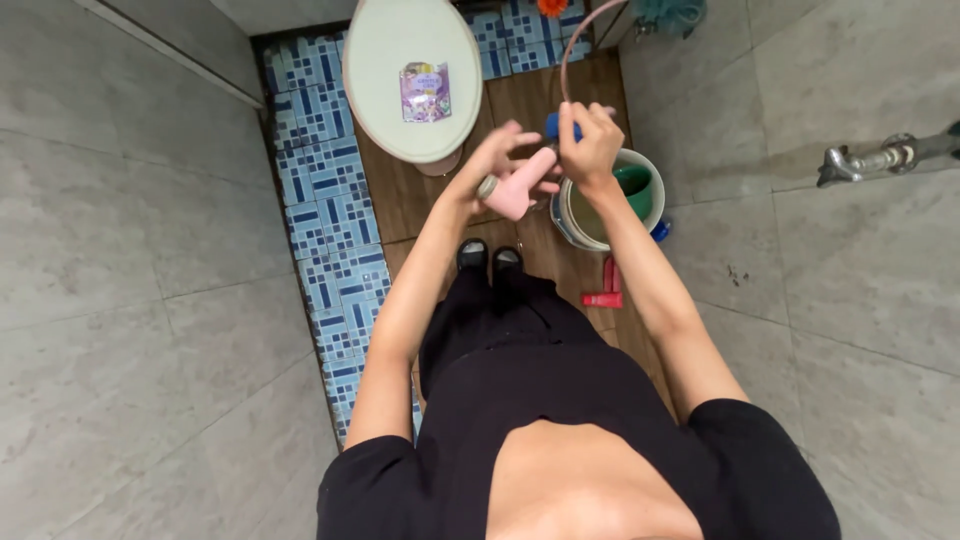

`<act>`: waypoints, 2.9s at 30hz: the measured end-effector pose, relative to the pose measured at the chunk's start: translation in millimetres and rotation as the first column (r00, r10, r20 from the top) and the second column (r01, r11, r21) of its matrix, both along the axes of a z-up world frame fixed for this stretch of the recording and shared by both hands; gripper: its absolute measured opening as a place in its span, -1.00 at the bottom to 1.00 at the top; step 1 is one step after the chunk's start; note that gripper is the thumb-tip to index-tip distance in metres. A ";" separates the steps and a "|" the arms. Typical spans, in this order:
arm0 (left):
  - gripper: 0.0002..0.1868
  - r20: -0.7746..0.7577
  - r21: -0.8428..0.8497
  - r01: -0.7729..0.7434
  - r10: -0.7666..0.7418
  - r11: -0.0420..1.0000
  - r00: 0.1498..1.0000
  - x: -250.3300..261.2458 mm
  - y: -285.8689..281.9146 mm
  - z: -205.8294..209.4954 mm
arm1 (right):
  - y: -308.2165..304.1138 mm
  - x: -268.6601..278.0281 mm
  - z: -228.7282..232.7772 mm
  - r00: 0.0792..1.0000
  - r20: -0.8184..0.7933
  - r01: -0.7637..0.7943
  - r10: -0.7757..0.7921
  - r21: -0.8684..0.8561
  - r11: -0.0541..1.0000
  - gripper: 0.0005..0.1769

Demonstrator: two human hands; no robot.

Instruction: Cleaning a bidet sprayer and its hose using detergent and a cloth in a bathroom.

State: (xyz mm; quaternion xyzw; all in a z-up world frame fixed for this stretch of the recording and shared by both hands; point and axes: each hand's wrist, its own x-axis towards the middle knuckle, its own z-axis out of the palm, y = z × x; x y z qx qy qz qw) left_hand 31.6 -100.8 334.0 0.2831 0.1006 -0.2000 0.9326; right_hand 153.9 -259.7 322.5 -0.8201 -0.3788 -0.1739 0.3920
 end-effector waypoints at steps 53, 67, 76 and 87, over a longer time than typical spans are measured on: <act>-0.19 0.468 0.634 -0.681 0.520 0.366 0.715 32.6 -44.2 50.8 | 28.4 -28.6 68.3 0.997 0.050 -0.062 0.050 0.277 0.959 -0.85; -0.26 0.303 0.642 -0.590 0.546 0.489 0.781 40.8 -18.4 56.2 | 43.0 -17.6 72.9 0.964 -0.183 -0.103 0.192 0.411 0.906 -0.80; -0.22 0.311 0.605 -0.611 0.554 0.511 0.772 49.3 -8.0 31.5 | 39.6 -32.6 70.7 0.965 0.112 -0.260 0.237 0.308 0.915 -0.65; -0.10 0.643 0.312 -0.431 0.146 0.847 0.752 26.2 1.7 42.7 | 15.1 -26.9 83.8 0.969 0.193 -0.203 0.157 0.249 0.947 -0.78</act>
